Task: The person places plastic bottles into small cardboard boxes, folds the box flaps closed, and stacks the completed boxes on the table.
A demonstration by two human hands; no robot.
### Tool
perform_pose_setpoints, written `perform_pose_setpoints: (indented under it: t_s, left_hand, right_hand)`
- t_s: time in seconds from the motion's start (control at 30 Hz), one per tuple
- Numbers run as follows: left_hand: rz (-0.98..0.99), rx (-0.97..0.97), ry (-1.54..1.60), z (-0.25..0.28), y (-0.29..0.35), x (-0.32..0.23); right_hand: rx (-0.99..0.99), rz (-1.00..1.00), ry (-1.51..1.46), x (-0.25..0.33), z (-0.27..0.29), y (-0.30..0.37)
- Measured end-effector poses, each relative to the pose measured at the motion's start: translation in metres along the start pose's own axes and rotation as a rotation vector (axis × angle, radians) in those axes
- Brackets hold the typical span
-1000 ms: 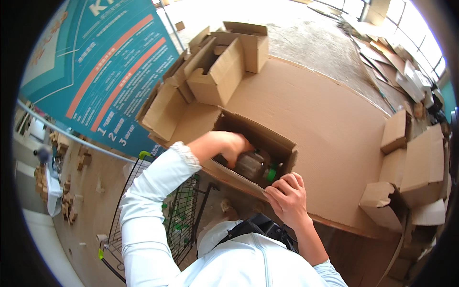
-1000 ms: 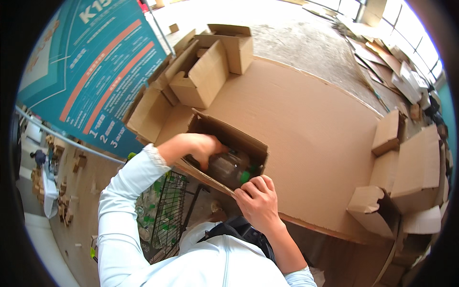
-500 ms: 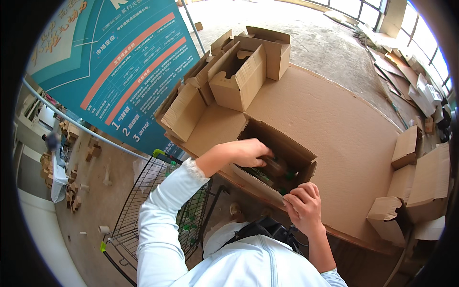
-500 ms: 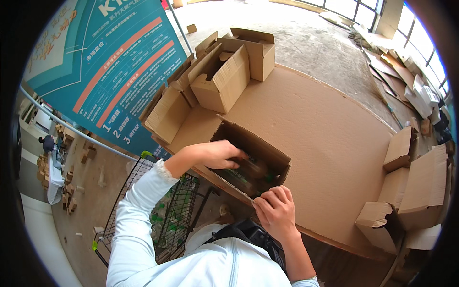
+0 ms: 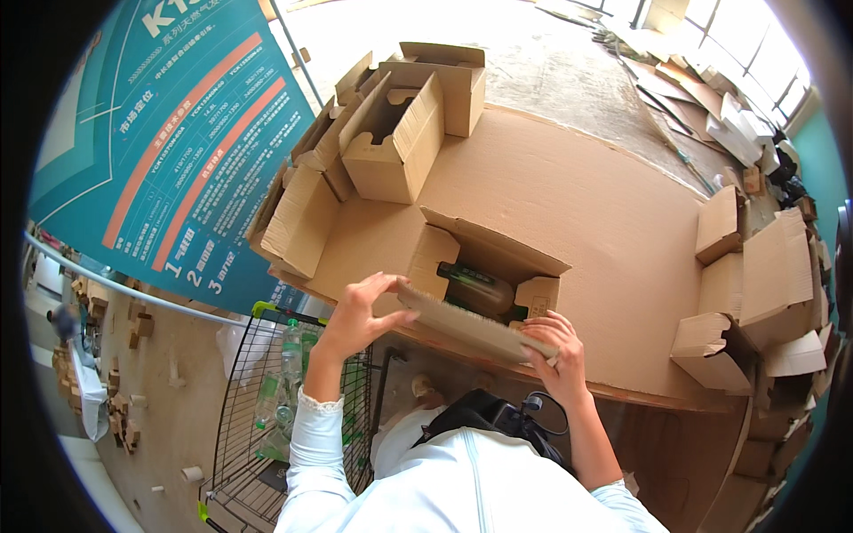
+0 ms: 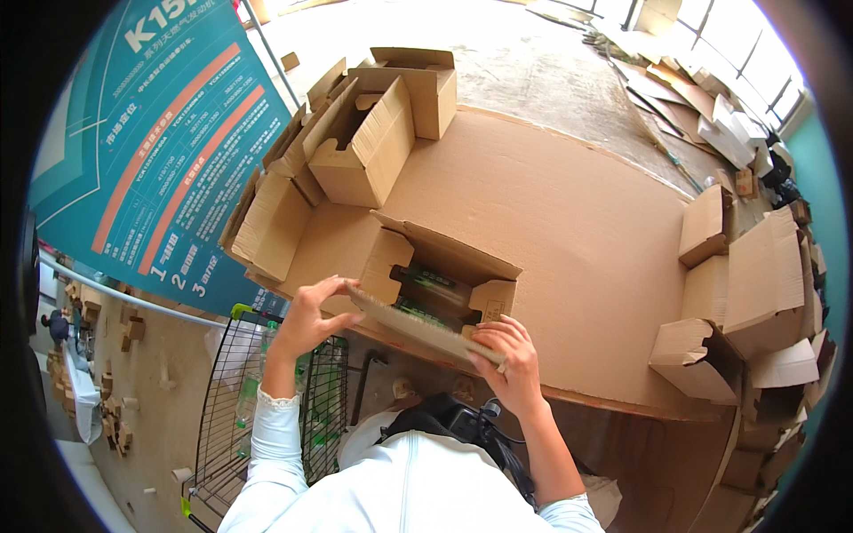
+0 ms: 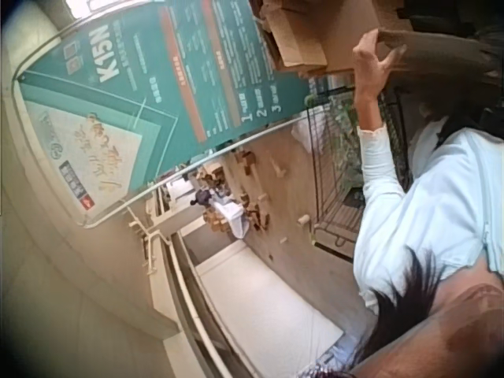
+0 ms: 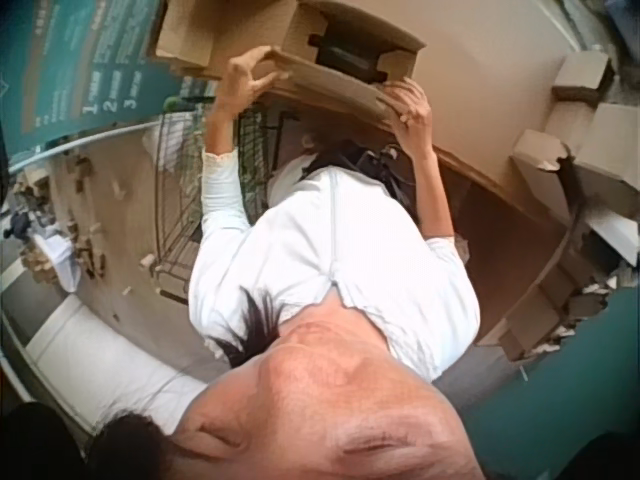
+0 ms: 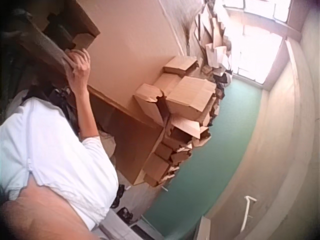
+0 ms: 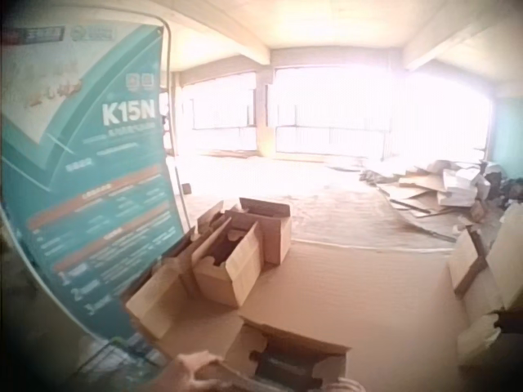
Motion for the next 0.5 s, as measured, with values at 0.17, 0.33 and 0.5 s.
perform_pose_setpoints:
  t_s: [0.17,0.33,0.5]
  left_hand:
    - [0.136,-0.048,-0.437,-0.016,-0.042,0.011]
    - [-0.302,-0.077,-0.624,-0.013,-0.070,-0.012]
    - [-0.341,0.206,-0.656,-0.017,-0.088,-0.004]
  right_hand:
    - [-0.363,-0.234,0.267,0.030,0.021,-0.040]
    - [-0.213,-0.237,-0.057,0.005,0.023,-0.059]
    - [0.042,-0.138,0.148,0.006,0.015,-0.050]
Point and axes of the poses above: each hand's wrist, its own y-axis away from the middle knuckle, its own z-axis out of the back of the hand, x = y × z, the point moved 2 cm from there along -y, towards the middle knuckle, and after that the axes turned 1 degree about z, right-handed, at the moved point
